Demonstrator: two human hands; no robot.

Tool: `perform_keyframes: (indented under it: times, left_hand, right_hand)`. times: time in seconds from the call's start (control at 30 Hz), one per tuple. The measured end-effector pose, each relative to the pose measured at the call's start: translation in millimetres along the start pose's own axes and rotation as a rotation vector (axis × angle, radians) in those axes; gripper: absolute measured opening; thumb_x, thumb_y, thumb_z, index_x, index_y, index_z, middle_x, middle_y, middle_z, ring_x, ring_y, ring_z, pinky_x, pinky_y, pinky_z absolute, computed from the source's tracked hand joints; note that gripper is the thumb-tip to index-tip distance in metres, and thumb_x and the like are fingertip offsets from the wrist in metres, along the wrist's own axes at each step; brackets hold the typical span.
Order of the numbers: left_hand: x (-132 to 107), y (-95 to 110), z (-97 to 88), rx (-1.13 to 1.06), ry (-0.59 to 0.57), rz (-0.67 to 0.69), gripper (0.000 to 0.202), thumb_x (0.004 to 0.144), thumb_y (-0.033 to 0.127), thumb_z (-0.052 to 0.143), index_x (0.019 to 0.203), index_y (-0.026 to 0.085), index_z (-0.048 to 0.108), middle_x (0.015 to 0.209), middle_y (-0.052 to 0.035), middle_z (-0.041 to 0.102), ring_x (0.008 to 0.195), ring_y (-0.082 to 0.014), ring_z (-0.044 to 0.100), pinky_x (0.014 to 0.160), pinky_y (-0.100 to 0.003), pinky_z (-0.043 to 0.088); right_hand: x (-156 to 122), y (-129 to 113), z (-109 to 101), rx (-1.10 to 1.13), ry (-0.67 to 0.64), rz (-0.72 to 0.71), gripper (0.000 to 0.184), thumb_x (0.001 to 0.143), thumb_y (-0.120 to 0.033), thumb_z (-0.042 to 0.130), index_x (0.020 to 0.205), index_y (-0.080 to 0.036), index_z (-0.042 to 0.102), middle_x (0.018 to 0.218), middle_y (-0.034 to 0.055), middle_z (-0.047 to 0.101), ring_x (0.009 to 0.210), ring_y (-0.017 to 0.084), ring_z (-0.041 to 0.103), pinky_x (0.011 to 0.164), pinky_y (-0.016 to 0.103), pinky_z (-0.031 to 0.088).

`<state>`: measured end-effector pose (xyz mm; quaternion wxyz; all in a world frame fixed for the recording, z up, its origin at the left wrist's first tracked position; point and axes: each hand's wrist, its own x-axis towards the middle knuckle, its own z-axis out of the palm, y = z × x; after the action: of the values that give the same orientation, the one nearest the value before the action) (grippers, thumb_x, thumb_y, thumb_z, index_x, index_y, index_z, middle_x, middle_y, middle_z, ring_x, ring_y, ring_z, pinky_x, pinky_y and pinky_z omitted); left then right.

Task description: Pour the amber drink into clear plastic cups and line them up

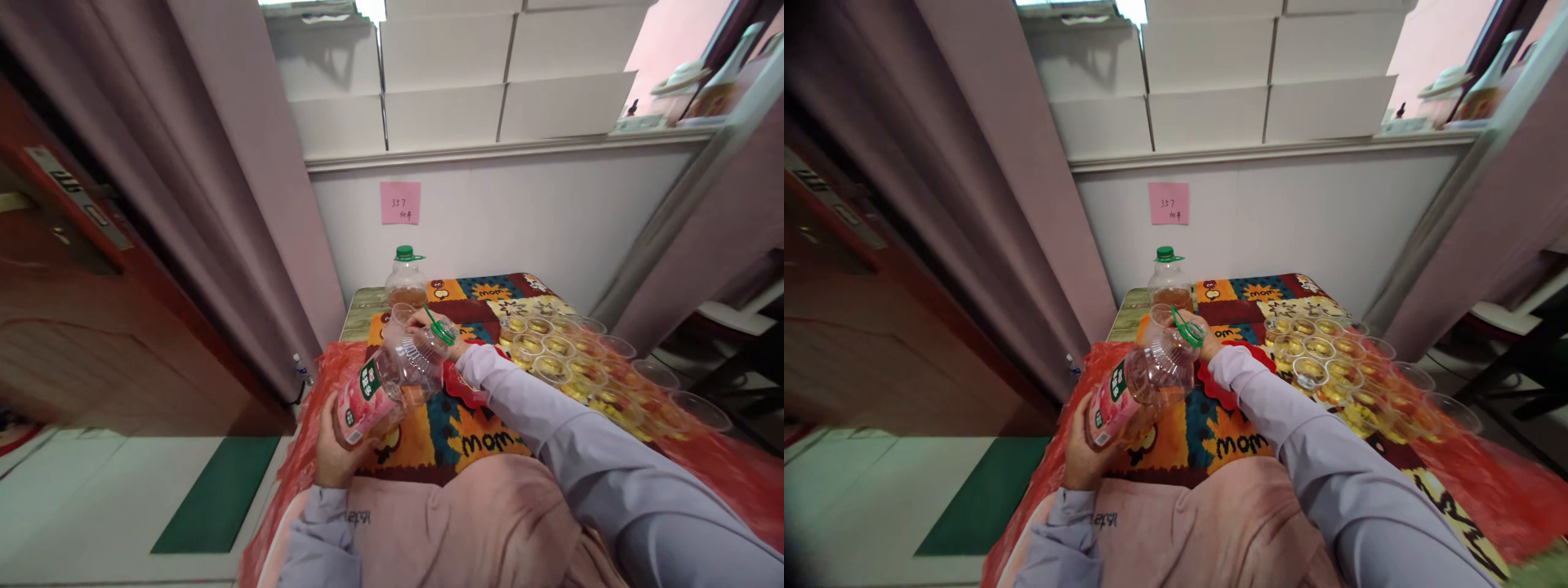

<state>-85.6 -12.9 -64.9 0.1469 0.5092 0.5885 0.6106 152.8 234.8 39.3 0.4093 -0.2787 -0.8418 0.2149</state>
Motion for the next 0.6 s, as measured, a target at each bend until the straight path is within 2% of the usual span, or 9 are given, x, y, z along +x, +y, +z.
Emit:
perform_keyframes:
  times: [0.1,0.17,0.27,0.33,0.47,0.6]
  left_hand:
    - [-0.8,0.4,2.0,-0.013,0.020,-0.018,0.114,0.054,0.049,0.104,0.153,0.024,0.053,0.159,-0.0208,0.059,0.146,-0.0464,0.059,0.122,-0.064,0.046]
    - [-1.2,1.1,3.9,-0.020,0.026,-0.032,0.115,0.053,0.049,0.104,0.153,0.025,0.053,0.160,-0.0203,0.058,0.147,-0.0459,0.058,0.123,-0.064,0.045]
    - [-1.0,2.8,6.1,-0.035,0.018,-0.040,0.113,0.055,0.048,0.103,0.153,0.026,0.052,0.161,-0.0195,0.057,0.149,-0.0453,0.056,0.125,-0.064,0.043]
    - [-0.4,4.4,6.9,-0.051,0.017,-0.042,0.111,0.056,0.048,0.102,0.153,0.026,0.052,0.161,-0.0193,0.057,0.149,-0.0445,0.056,0.125,-0.062,0.044]
    - [1.4,8.2,8.5,-0.044,0.020,-0.055,0.109,0.057,0.049,0.101,0.151,0.027,0.052,0.161,-0.0183,0.057,0.146,-0.0423,0.059,0.123,-0.059,0.047]
    - [3.3,12.8,9.6,0.003,0.042,-0.039,0.112,0.053,0.055,0.102,0.149,0.025,0.054,0.157,-0.0195,0.059,0.145,-0.0433,0.059,0.123,-0.059,0.046]
  right_hand:
    - [-2.6,-6.1,-20.7,-0.026,0.095,-0.011,0.016,0.099,-0.033,0.067,0.095,-0.022,0.077,0.100,0.0075,0.079,0.095,0.023,0.073,0.091,0.035,0.058]
    - [-12.7,-7.3,-39.7,-0.050,0.160,-0.008,0.019,0.103,-0.034,0.063,0.102,-0.022,0.077,0.107,0.0095,0.079,0.102,0.025,0.074,0.095,0.036,0.057]
    - [-45.4,-2.2,-69.8,-0.105,0.219,0.027,0.022,0.106,-0.032,0.057,0.109,-0.023,0.077,0.111,0.0112,0.080,0.105,0.026,0.074,0.094,0.038,0.056]
    - [-75.4,4.6,-84.9,-0.218,0.181,0.081,0.020,0.104,-0.028,0.058,0.108,-0.024,0.077,0.107,0.0101,0.080,0.098,0.026,0.074,0.087,0.036,0.056]
    - [-131.3,15.8,-95.0,-0.316,0.096,0.153,0.014,0.099,-0.022,0.063,0.094,-0.023,0.077,0.097,0.0096,0.078,0.087,0.025,0.072,0.080,0.035,0.055]
    - [-157.2,16.3,-89.8,-0.361,0.026,0.191,0.018,0.102,-0.021,0.061,0.094,-0.023,0.077,0.103,0.0104,0.077,0.090,0.024,0.072,0.079,0.033,0.054]
